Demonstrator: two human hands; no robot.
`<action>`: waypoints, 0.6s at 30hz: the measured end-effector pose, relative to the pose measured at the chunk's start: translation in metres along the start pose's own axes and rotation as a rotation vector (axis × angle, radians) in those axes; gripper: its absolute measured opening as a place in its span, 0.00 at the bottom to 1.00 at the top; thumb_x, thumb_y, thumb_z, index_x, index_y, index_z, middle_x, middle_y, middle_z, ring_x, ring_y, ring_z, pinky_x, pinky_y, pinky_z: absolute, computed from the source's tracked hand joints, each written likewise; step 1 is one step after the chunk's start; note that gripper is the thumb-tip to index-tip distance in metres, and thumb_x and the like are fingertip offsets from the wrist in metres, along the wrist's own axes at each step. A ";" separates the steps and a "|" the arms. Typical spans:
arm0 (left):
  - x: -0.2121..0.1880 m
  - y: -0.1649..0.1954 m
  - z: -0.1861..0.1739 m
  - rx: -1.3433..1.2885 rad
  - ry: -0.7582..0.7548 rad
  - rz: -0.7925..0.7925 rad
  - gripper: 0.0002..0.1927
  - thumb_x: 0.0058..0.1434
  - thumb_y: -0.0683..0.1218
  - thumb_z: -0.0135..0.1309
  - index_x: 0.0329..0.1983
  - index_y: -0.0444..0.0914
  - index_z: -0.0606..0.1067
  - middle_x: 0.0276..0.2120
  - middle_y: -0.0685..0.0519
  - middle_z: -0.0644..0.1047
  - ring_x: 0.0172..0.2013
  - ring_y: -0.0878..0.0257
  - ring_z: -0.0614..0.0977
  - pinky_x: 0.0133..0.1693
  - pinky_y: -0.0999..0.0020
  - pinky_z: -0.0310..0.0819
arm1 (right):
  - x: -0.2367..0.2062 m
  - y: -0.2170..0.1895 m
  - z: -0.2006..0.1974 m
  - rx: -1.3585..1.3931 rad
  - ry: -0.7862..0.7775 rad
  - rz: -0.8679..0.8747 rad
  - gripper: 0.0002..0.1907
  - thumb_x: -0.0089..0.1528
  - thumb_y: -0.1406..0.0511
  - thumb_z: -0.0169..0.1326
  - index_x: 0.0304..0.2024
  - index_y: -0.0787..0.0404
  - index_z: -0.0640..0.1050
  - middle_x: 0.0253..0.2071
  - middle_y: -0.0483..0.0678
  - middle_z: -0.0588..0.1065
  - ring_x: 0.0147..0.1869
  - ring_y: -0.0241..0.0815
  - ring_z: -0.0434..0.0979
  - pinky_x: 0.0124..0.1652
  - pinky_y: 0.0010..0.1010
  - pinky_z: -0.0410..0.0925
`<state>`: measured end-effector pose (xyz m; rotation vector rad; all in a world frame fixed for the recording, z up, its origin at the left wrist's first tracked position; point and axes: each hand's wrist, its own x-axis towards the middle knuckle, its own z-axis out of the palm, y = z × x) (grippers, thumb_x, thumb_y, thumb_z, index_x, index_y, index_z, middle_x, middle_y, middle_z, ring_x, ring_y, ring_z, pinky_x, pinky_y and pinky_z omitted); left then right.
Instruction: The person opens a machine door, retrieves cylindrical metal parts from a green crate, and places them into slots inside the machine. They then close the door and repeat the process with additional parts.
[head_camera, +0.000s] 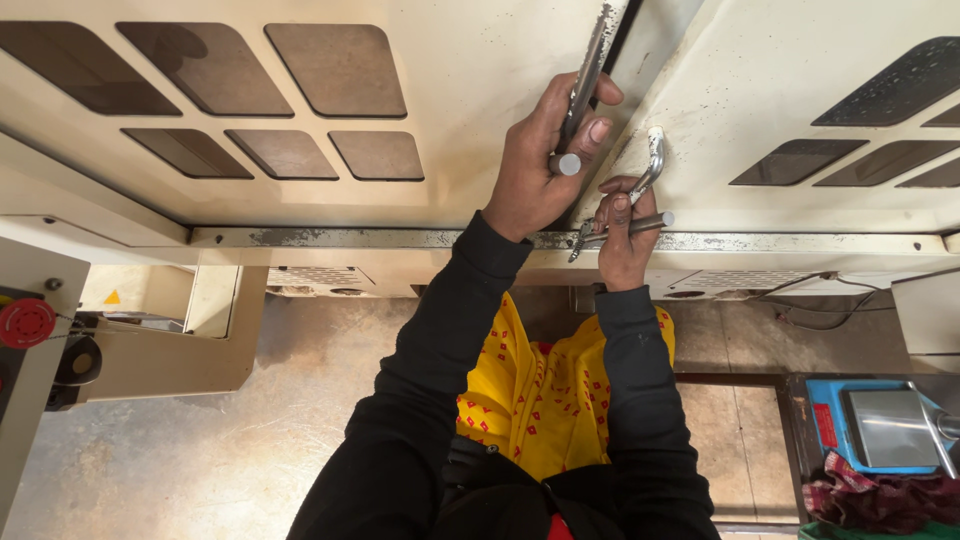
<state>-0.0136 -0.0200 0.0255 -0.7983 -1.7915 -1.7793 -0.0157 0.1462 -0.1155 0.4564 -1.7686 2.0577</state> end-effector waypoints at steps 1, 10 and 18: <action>0.000 0.000 -0.001 0.004 0.000 0.012 0.12 0.77 0.44 0.52 0.62 0.39 0.69 0.27 0.60 0.66 0.27 0.74 0.65 0.33 0.76 0.64 | 0.000 0.000 0.000 0.001 -0.003 -0.001 0.24 0.73 0.49 0.50 0.50 0.65 0.72 0.32 0.41 0.67 0.32 0.29 0.64 0.34 0.24 0.64; 0.000 0.001 -0.002 -0.018 -0.020 -0.004 0.12 0.78 0.44 0.52 0.61 0.38 0.70 0.25 0.61 0.64 0.27 0.74 0.64 0.33 0.77 0.62 | 0.000 -0.004 0.001 -0.005 -0.010 0.002 0.24 0.73 0.49 0.50 0.50 0.65 0.72 0.31 0.41 0.67 0.31 0.29 0.64 0.34 0.23 0.63; 0.000 0.002 -0.004 -0.033 -0.026 -0.017 0.12 0.77 0.43 0.52 0.61 0.38 0.70 0.25 0.61 0.62 0.27 0.74 0.63 0.33 0.77 0.62 | -0.001 -0.004 0.003 0.012 0.001 0.008 0.24 0.73 0.49 0.50 0.49 0.65 0.72 0.31 0.41 0.66 0.31 0.29 0.64 0.34 0.23 0.63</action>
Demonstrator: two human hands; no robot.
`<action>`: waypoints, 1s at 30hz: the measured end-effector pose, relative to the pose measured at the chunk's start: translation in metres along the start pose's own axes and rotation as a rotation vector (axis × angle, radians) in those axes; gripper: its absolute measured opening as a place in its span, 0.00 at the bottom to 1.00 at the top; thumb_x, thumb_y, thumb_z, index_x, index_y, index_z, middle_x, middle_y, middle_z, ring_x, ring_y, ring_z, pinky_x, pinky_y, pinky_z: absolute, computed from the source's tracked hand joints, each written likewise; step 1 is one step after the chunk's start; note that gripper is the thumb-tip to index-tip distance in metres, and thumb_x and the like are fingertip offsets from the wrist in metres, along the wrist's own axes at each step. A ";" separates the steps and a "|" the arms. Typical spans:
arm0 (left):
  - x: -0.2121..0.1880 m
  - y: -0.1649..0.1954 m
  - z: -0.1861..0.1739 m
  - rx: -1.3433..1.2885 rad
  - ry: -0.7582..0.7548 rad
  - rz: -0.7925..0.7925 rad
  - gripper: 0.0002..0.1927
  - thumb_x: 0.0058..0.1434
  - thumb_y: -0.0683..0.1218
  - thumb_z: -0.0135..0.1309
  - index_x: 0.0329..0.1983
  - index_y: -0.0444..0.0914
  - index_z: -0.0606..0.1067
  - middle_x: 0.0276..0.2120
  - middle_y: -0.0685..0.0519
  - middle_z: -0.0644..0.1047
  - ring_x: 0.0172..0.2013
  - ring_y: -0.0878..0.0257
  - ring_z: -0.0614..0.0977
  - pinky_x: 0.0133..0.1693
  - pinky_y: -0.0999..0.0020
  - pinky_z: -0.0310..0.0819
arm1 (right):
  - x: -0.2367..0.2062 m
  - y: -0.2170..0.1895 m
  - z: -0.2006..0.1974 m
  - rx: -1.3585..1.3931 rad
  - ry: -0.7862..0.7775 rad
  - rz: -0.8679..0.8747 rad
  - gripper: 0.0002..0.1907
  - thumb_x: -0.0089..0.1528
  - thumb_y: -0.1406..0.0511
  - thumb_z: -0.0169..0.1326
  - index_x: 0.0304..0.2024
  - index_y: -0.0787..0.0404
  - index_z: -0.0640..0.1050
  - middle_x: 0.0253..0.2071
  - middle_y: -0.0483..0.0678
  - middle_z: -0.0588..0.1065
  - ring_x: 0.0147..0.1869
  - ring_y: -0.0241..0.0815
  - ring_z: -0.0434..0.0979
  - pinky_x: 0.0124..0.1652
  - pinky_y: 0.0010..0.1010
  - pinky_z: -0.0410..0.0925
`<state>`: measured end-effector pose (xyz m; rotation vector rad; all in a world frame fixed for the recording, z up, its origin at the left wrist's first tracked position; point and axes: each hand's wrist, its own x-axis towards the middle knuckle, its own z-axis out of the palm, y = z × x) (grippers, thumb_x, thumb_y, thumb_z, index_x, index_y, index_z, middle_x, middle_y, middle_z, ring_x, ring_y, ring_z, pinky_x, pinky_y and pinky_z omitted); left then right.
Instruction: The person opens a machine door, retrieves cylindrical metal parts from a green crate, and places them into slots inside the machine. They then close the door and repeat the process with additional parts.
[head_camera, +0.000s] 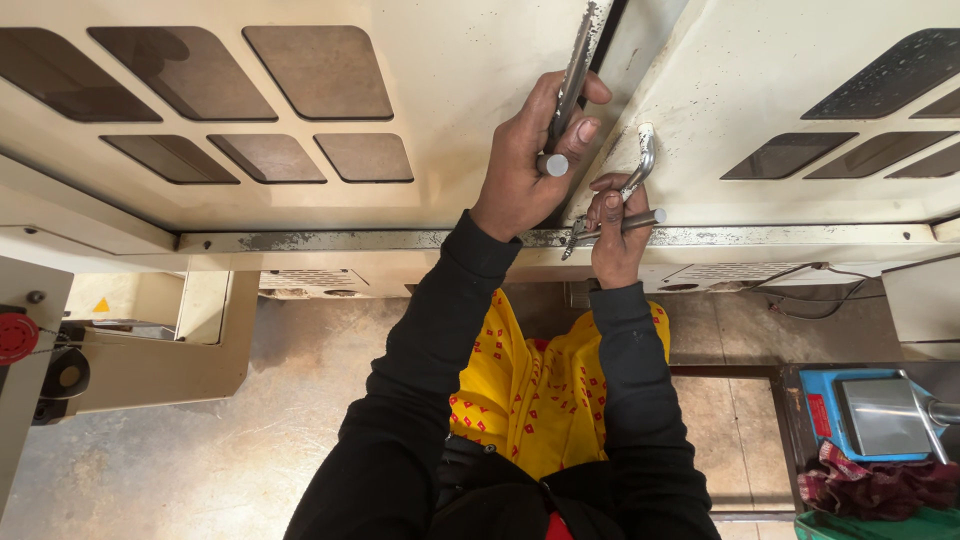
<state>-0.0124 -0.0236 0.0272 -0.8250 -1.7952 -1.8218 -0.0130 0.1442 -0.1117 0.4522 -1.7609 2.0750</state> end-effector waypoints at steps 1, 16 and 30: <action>0.000 0.000 0.000 0.002 -0.001 0.000 0.12 0.78 0.43 0.52 0.61 0.38 0.70 0.25 0.61 0.62 0.27 0.74 0.63 0.33 0.77 0.61 | 0.000 0.000 0.000 -0.006 0.001 -0.002 0.24 0.73 0.49 0.50 0.49 0.65 0.72 0.31 0.41 0.66 0.31 0.29 0.64 0.34 0.23 0.62; -0.001 -0.001 -0.007 0.026 -0.012 0.034 0.12 0.78 0.45 0.52 0.62 0.38 0.69 0.26 0.60 0.66 0.28 0.74 0.68 0.36 0.77 0.66 | -0.001 -0.002 0.001 -0.022 -0.011 -0.017 0.22 0.74 0.50 0.49 0.50 0.65 0.72 0.31 0.41 0.66 0.31 0.29 0.63 0.34 0.24 0.63; -0.006 0.007 -0.011 0.050 0.028 -0.024 0.10 0.79 0.45 0.51 0.59 0.36 0.69 0.23 0.61 0.63 0.27 0.74 0.63 0.33 0.78 0.59 | -0.004 -0.005 0.003 -0.004 -0.027 0.022 0.23 0.73 0.49 0.49 0.50 0.63 0.71 0.30 0.40 0.64 0.31 0.29 0.63 0.34 0.23 0.62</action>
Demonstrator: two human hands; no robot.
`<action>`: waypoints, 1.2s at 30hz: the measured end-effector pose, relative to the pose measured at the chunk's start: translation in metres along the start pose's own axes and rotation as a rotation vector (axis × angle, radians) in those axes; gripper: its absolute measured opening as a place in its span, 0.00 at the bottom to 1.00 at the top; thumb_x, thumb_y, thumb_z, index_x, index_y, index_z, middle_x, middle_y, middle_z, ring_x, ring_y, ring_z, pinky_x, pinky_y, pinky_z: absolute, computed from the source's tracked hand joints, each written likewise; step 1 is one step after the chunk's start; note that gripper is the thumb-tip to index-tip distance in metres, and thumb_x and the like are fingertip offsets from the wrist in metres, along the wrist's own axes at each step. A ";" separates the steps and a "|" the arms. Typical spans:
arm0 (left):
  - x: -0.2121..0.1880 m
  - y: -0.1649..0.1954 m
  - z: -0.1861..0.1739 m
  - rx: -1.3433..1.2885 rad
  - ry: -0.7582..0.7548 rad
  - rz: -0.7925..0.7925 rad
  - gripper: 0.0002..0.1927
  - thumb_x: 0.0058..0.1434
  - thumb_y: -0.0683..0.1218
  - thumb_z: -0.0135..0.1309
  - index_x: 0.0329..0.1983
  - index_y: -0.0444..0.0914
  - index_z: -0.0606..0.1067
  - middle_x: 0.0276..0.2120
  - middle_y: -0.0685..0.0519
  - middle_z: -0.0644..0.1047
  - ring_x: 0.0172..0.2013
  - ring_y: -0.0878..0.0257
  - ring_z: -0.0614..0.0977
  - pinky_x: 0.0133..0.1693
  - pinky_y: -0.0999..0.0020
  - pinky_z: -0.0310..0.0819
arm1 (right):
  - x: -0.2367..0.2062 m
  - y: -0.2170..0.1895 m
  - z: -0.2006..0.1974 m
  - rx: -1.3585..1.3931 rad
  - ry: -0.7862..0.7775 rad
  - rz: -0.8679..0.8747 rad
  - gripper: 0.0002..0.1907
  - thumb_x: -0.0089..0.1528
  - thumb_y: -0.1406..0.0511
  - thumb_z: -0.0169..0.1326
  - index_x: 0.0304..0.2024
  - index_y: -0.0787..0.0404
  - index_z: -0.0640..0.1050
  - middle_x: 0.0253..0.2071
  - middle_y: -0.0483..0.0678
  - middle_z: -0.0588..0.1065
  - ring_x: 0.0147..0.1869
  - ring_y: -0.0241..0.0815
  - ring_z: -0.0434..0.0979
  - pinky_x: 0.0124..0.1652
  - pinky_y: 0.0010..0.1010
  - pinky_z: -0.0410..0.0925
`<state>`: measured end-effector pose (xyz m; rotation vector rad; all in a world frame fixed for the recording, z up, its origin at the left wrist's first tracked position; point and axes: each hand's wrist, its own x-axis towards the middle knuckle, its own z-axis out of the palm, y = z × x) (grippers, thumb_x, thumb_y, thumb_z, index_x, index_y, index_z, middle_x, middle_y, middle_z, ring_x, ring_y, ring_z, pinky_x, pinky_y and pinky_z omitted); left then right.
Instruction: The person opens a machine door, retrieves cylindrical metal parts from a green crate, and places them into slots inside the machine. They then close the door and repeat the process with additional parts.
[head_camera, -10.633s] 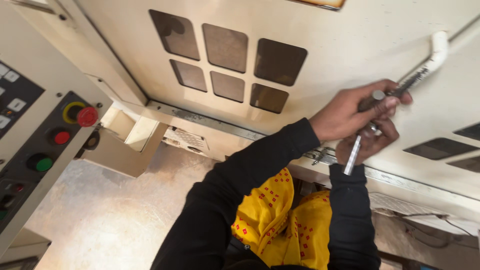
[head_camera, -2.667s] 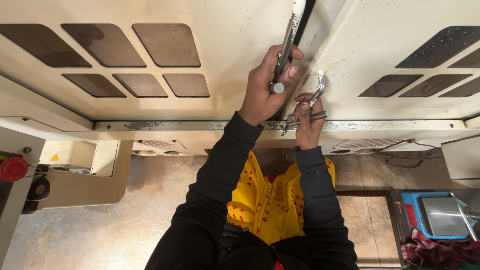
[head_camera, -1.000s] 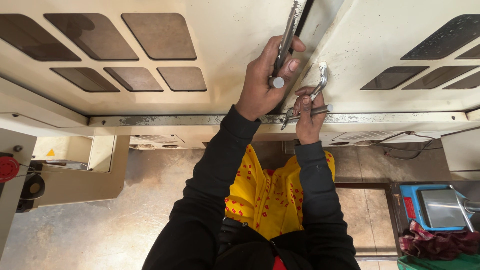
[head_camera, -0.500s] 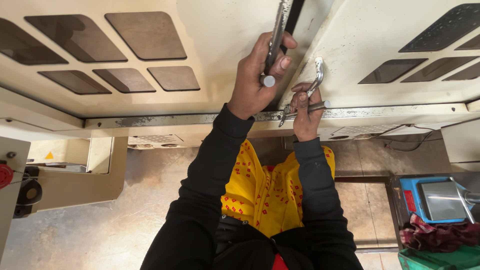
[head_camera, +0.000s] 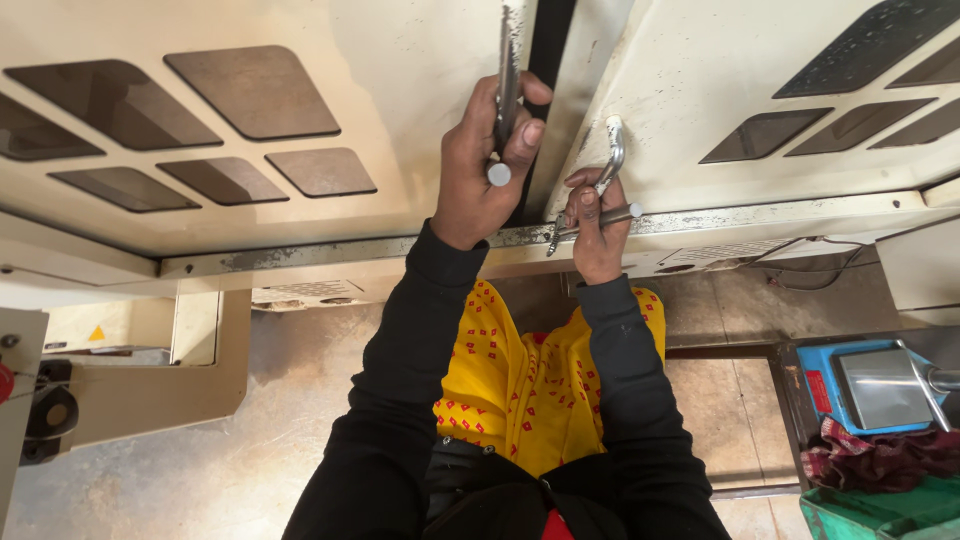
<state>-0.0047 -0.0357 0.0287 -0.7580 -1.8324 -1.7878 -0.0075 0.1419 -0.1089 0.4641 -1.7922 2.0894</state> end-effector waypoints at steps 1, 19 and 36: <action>0.000 0.001 0.000 0.007 0.001 0.000 0.10 0.79 0.44 0.51 0.59 0.36 0.69 0.23 0.61 0.63 0.27 0.74 0.63 0.33 0.78 0.59 | 0.000 0.000 0.000 -0.011 -0.002 -0.003 0.23 0.74 0.49 0.48 0.50 0.63 0.71 0.29 0.40 0.64 0.31 0.29 0.63 0.34 0.23 0.62; -0.002 -0.001 0.000 -0.026 -0.008 0.017 0.09 0.80 0.44 0.50 0.59 0.37 0.69 0.24 0.61 0.61 0.27 0.74 0.62 0.33 0.78 0.58 | -0.002 -0.001 0.001 -0.008 -0.011 -0.014 0.30 0.72 0.43 0.46 0.50 0.65 0.71 0.29 0.41 0.65 0.32 0.30 0.64 0.34 0.23 0.63; -0.001 -0.001 -0.007 -0.010 -0.054 0.013 0.11 0.80 0.45 0.51 0.60 0.36 0.69 0.26 0.60 0.65 0.27 0.74 0.65 0.34 0.78 0.62 | -0.003 0.001 0.000 0.019 -0.005 0.006 0.30 0.71 0.43 0.47 0.50 0.64 0.72 0.29 0.41 0.65 0.32 0.30 0.64 0.34 0.23 0.62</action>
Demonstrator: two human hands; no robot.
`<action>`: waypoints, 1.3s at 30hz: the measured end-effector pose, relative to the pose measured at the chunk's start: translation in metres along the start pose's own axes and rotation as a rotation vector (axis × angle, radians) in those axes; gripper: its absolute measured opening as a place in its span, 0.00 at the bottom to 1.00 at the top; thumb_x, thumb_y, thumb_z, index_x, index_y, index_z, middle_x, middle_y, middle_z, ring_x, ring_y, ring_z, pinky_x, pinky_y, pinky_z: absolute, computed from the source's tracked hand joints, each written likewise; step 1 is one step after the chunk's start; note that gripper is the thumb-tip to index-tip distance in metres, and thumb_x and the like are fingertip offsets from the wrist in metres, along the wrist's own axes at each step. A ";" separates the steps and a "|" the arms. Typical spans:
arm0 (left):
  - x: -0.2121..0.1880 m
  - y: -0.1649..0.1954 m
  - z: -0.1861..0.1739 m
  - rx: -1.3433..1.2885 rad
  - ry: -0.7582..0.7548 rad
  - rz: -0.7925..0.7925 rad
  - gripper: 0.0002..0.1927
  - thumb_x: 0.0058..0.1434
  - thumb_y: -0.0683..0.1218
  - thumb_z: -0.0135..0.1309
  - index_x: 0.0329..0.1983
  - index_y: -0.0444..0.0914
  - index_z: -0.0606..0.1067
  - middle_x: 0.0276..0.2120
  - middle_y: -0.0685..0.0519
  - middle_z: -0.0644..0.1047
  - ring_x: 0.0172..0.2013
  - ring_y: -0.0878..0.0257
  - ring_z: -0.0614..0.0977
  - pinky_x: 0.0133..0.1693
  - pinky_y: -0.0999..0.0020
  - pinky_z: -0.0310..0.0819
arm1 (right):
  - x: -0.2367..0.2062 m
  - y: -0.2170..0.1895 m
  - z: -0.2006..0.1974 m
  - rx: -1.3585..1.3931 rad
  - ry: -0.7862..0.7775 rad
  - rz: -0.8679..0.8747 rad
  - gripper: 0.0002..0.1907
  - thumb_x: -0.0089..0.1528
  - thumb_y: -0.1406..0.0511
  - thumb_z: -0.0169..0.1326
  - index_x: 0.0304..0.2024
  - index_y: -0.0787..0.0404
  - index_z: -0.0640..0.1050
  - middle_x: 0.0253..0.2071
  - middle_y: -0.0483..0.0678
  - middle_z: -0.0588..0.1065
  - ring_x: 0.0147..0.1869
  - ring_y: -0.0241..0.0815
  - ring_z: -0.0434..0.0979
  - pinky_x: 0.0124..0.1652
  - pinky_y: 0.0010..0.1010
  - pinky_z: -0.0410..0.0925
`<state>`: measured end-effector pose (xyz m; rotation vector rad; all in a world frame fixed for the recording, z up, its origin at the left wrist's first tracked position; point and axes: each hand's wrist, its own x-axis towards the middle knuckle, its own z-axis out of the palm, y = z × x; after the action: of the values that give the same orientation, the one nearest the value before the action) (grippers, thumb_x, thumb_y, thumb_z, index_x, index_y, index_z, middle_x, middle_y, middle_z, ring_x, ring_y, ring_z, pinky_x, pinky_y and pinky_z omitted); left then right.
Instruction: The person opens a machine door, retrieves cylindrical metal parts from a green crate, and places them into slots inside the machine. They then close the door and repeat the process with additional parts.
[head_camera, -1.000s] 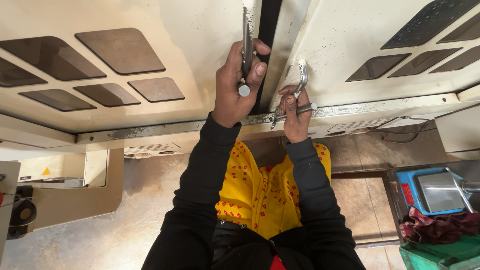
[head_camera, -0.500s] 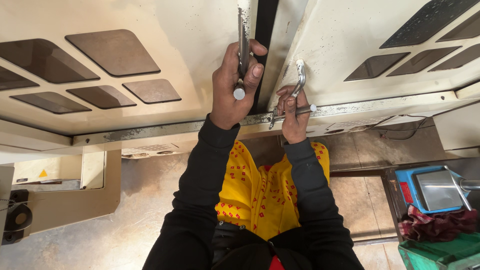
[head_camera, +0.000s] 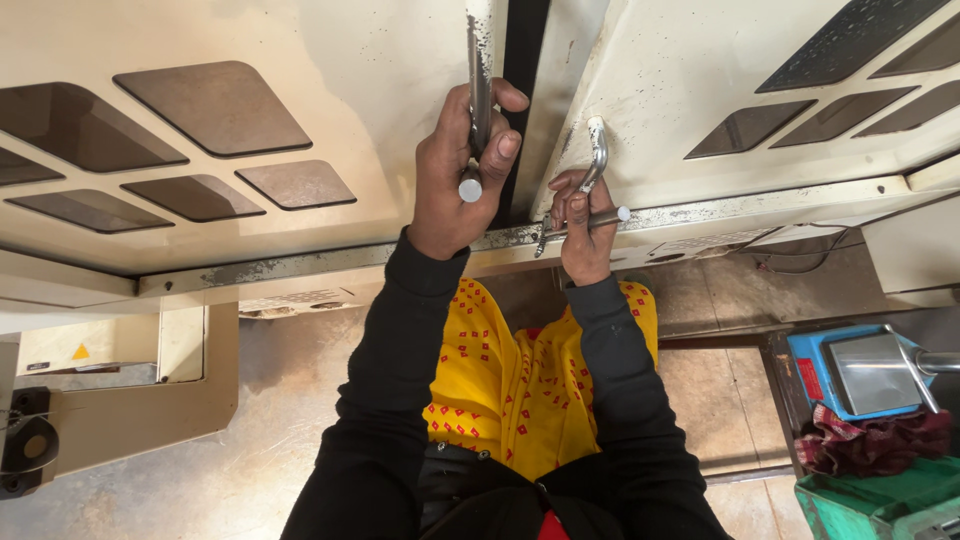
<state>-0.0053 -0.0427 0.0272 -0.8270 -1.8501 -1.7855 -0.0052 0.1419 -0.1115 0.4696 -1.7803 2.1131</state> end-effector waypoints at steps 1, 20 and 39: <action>0.000 0.000 -0.001 0.000 -0.005 0.003 0.11 0.80 0.45 0.51 0.60 0.36 0.68 0.26 0.60 0.66 0.28 0.74 0.66 0.34 0.78 0.63 | 0.000 0.000 0.000 0.001 0.000 0.003 0.30 0.71 0.43 0.47 0.50 0.64 0.72 0.29 0.40 0.65 0.32 0.30 0.64 0.34 0.23 0.62; 0.001 0.004 -0.035 0.027 -0.127 0.020 0.10 0.80 0.42 0.51 0.59 0.36 0.67 0.29 0.59 0.67 0.29 0.73 0.69 0.36 0.76 0.66 | 0.001 0.004 -0.005 -0.003 -0.018 0.025 0.29 0.71 0.43 0.48 0.49 0.64 0.72 0.28 0.40 0.65 0.31 0.29 0.64 0.33 0.23 0.63; -0.058 0.022 -0.190 0.176 0.218 -0.048 0.12 0.87 0.51 0.48 0.53 0.36 0.67 0.27 0.54 0.69 0.25 0.69 0.69 0.25 0.76 0.61 | 0.004 0.012 -0.005 0.011 -0.065 0.015 0.25 0.73 0.47 0.47 0.49 0.63 0.72 0.29 0.39 0.65 0.32 0.29 0.64 0.34 0.24 0.63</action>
<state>0.0344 -0.2381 0.0178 -0.5059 -1.8621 -1.6397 -0.0138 0.1450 -0.1208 0.5354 -1.8134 2.1415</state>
